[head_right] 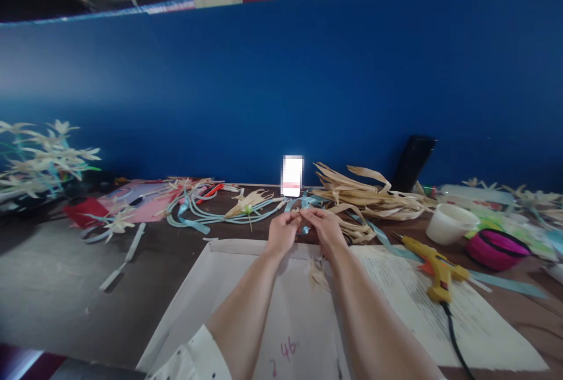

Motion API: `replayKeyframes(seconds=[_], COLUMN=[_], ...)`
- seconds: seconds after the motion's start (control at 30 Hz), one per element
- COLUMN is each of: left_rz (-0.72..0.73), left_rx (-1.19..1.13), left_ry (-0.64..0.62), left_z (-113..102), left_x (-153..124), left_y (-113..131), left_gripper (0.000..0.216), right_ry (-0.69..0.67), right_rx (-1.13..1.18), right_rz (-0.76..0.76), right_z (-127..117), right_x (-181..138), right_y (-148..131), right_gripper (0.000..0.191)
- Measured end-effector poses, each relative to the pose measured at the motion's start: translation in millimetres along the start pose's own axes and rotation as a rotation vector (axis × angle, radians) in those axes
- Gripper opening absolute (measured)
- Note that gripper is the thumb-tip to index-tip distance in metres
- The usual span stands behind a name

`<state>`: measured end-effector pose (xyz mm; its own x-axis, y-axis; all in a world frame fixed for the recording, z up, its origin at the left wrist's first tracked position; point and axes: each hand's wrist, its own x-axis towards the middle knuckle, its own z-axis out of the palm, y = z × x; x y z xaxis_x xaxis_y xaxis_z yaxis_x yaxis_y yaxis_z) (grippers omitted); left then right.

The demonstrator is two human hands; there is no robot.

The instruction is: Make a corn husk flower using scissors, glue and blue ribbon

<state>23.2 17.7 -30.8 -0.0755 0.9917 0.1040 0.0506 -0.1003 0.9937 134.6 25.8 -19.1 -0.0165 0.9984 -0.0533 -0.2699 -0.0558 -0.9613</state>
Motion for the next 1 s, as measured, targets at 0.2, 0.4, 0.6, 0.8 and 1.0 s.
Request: replayKeyframes(seconds=[0.2,0.4,0.6,0.8,1.0], left_rz=[0.029,0.065,0.114,0.071,0.042], left_rx=[0.047,0.069,0.139,0.131,0.000], left_ry=[-0.034,-0.027,-0.004,0.046,0.048], left_z=[-2.5,0.0,1.3,0.2,0.0], left_x=[-1.9,-1.7,-1.8,-0.5,-1.0], left_y=[2.1,0.0,-2.3,-1.8,1.1], left_gripper=[0.018,0.020,0.020,0.019,0.022], right_ry=[-0.007,0.027,0.055,0.042,-0.022], right_rx=[-0.007,-0.019,-0.082,-0.189,-0.103], right_rz=[-0.012,-0.023,-0.086,-0.133,-0.052], right_z=[-1.2,-2.8,-5.8,-6.9,-4.1], right_x=[0.8,3.8,9.0,11.7,6.4], right_y=[0.7,2.5,6.6,10.7,6.0], right_gripper=[0.032,0.033,0.035,0.035,0.039])
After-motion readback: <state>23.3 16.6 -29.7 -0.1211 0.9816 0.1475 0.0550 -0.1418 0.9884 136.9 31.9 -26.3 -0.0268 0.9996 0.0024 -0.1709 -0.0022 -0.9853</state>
